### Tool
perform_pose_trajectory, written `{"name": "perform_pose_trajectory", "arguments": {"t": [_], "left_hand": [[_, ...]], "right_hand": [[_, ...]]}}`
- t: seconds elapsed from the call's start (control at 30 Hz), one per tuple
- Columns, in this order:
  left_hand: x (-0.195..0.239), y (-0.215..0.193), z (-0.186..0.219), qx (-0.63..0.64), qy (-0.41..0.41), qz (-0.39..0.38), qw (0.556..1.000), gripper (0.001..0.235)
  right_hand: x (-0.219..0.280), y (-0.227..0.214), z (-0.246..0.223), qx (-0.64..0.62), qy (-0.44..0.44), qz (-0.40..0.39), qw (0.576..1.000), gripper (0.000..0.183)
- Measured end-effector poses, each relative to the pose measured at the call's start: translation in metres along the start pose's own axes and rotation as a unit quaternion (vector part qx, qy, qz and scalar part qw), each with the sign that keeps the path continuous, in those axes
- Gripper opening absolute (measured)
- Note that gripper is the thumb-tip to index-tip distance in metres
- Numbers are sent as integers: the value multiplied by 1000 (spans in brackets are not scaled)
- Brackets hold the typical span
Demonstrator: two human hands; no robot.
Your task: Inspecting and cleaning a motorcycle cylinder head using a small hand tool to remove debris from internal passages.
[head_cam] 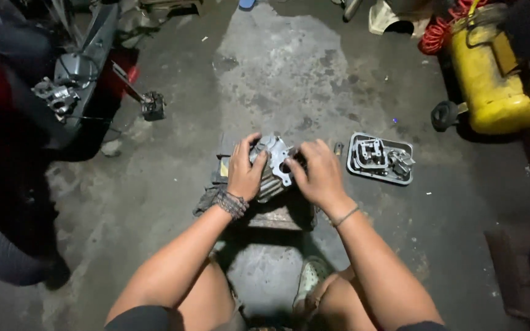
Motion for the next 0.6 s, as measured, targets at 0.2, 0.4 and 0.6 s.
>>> {"name": "perform_pose_trajectory", "arguments": {"t": [0.2,0.4,0.6], "left_hand": [[2,-3,-8,-25,2,-15,1000,46],[4,-4,-4,-38,-14,-21,999,54],[4,4,-22,-70,-70,-4,995,56]], "right_hand": [[-13,-7,-30,-5,-26,-128,991,11],[-14,-6,-19,-11,-60,-161,985,15],[5,-5,-16,5,-102,-103,989,11]]}}
Point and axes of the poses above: each hand's wrist, its own x-axis away from the middle knuckle, its own y-axis out of the palm, z = x × y, the point moved 2 cm from there along -x, towards the middle knuckle, and after that the axes turned 15 degrees about -z, right-handed, at the moved point
